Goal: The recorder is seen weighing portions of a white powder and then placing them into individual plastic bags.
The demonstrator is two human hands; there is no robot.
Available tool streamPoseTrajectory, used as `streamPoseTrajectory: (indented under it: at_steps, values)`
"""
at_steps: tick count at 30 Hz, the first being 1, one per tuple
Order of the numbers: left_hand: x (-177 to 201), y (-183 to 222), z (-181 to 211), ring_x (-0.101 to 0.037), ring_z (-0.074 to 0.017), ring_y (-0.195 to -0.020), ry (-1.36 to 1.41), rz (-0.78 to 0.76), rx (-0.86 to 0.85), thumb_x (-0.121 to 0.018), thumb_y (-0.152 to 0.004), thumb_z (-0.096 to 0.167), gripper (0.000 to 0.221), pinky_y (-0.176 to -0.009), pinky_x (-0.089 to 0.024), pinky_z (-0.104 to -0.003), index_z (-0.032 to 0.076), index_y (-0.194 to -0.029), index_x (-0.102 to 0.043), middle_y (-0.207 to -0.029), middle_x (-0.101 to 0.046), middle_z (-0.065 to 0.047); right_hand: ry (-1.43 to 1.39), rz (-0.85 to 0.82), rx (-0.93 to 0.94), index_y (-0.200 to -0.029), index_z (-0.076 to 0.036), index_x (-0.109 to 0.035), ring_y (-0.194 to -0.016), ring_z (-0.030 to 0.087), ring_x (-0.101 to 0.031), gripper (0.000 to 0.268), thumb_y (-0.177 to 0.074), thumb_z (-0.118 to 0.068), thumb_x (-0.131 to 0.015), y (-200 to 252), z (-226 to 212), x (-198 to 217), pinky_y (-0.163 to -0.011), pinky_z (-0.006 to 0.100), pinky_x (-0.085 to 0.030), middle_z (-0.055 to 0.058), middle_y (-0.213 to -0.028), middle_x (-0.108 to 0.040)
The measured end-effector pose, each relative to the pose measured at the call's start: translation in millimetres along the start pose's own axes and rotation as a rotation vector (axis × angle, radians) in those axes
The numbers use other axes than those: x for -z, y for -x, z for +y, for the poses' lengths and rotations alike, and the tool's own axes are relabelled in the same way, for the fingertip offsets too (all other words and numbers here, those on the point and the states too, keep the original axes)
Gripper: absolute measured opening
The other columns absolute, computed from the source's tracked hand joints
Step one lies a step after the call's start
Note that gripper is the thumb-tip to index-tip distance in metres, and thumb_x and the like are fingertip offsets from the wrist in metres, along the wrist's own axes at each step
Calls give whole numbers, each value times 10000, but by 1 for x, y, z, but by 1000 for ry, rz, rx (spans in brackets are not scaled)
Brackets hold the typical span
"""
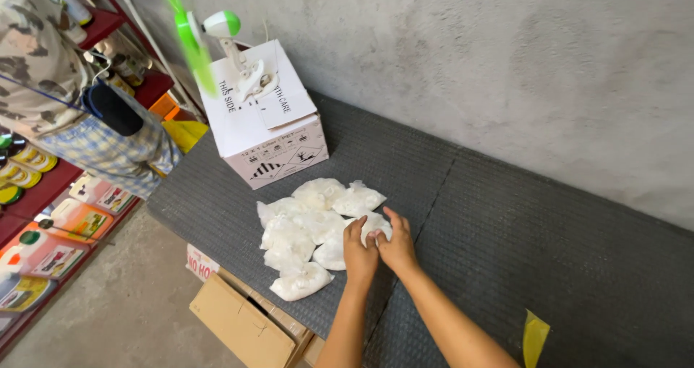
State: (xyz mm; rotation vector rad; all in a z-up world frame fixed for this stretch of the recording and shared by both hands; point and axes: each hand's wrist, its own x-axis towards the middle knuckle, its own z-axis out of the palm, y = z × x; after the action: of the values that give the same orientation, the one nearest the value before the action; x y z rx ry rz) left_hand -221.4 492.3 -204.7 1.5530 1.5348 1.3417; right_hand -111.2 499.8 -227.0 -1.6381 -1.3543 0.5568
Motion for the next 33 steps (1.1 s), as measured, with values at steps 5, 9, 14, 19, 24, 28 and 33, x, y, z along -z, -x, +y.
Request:
streamPoseTrajectory:
  at_steps: [5,9,14,19,24,28,33]
  values:
    - [10,29,26,-568,-429,-1270,-54,-17,-47,-708,-867,101,469,-1049,-474,-442,87,-1331,-642,-1382,-573,-259,-18,45,116,-1413,-89,-524,-1307,414,-528,657,-808,-105,-780,24,4,35,-1106,451,-427,241,-1392,-553]
    - [29,65,55,-525,-441,-1313,-149,-13,-26,-785,-789,136,619,-1058,-447,-456,119,-1382,-608,-1450,-520,-275,2,9,131,-1416,-105,-525,-1344,416,-500,698,-786,-169,-817,55,-6,71,-1114,455,-409,245,-1432,-526]
    - [25,110,69,-508,-457,-1324,-194,-26,-93,-824,-742,147,734,-1079,-427,-467,130,-1429,-565,-1499,-462,-293,100,-32,80,-1470,-162,-475,-1408,419,-423,740,-815,-261,-804,100,-2,110,-1145,484,-347,247,-1514,-446]
    - [12,137,106,-497,-460,-1326,-204,-171,-216,-849,-724,184,795,-1095,-390,-504,141,-1451,-529,-1526,-412,-298,278,16,-12,-1530,-219,-396,-1484,414,-305,784,-852,-319,-776,137,6,163,-1185,552,-234,246,-1591,-337]
    - [39,184,138,-419,-456,-1389,-198,-372,-299,-846,-739,154,835,-1115,-306,-576,150,-1489,-479,-1573,-355,-276,349,94,-119,-1532,-235,-393,-1508,432,-246,767,-863,-299,-762,206,-22,197,-1197,573,-196,238,-1612,-307]
    - [71,227,138,-400,-457,-1417,-138,-487,-374,-849,-736,156,859,-1126,-313,-585,146,-1507,-468,-1582,-340,-284,377,146,-199,-1528,-229,-404,-1510,438,-244,758,-859,-273,-758,278,-54,207,-1196,571,-196,247,-1618,-297]
    - [102,276,143,-399,-470,-1414,-90,-641,-385,-877,-697,152,904,-1110,-308,-592,152,-1503,-467,-1584,-336,-297,395,176,-199,-1536,-211,-419,-1504,450,-265,763,-844,-174,-738,356,-60,208,-1203,556,-216,262,-1612,-310]
